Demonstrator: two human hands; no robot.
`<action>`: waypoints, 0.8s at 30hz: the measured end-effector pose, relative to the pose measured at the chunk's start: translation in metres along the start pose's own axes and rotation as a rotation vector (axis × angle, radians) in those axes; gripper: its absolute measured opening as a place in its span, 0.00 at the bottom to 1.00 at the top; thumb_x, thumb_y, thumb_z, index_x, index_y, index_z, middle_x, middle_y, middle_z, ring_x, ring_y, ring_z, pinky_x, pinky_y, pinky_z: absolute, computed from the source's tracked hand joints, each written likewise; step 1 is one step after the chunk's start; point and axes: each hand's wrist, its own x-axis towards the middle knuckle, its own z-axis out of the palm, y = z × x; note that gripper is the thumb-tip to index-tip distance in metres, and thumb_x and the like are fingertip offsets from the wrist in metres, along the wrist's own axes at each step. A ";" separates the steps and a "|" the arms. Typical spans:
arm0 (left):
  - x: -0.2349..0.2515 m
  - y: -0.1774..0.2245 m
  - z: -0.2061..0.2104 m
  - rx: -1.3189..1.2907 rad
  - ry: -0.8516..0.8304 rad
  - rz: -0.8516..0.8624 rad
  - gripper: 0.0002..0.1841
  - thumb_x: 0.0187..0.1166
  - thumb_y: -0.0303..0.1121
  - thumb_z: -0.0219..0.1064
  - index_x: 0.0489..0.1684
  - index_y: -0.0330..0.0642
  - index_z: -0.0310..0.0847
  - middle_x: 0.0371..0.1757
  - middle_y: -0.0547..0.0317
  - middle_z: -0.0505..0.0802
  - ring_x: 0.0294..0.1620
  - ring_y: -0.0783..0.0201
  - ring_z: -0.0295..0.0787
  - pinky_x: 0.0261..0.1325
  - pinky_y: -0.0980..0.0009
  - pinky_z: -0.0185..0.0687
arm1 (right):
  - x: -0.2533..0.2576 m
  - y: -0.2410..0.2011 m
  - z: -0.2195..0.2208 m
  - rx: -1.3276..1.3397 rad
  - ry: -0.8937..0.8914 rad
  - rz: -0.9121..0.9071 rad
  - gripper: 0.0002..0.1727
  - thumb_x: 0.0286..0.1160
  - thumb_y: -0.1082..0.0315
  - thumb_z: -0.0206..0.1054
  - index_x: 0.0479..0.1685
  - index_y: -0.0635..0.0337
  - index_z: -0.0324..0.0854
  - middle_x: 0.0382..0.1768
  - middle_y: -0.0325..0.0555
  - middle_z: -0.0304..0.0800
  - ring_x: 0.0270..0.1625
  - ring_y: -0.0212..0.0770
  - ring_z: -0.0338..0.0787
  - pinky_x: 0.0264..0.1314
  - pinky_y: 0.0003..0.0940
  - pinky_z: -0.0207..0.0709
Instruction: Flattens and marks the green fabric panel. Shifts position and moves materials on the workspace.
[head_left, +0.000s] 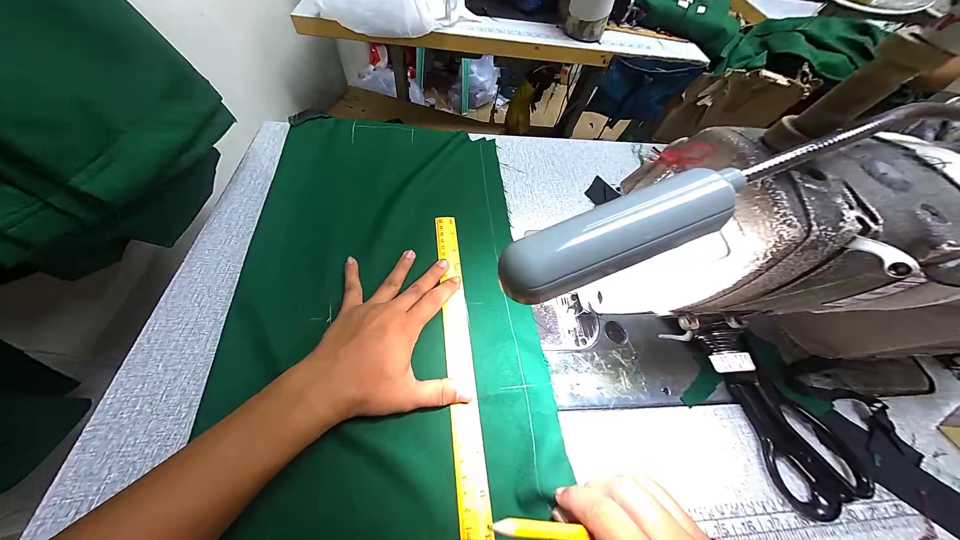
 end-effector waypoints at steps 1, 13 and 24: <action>0.000 0.000 0.001 -0.002 0.001 -0.001 0.64 0.49 0.91 0.49 0.94 0.63 0.56 0.93 0.69 0.64 0.96 0.48 0.47 0.79 0.15 0.29 | 0.001 0.000 0.000 -0.011 -0.003 0.001 0.09 0.77 0.67 0.70 0.46 0.58 0.93 0.32 0.50 0.91 0.36 0.49 0.92 0.36 0.40 0.85; 0.003 -0.018 -0.004 0.032 -0.042 -0.045 0.54 0.57 0.88 0.44 0.92 0.78 0.54 0.95 0.64 0.61 0.95 0.39 0.46 0.75 0.11 0.30 | -0.006 0.017 -0.001 -0.077 0.065 0.095 0.14 0.75 0.59 0.68 0.49 0.57 0.92 0.36 0.46 0.92 0.32 0.39 0.90 0.30 0.34 0.84; 0.035 -0.034 -0.015 0.034 -0.074 -0.049 0.57 0.57 0.87 0.45 0.95 0.73 0.48 0.96 0.55 0.56 0.95 0.32 0.40 0.72 0.09 0.29 | -0.054 0.055 -0.013 0.022 0.189 0.166 0.11 0.78 0.55 0.63 0.35 0.45 0.91 0.29 0.28 0.86 0.28 0.17 0.80 0.27 0.12 0.74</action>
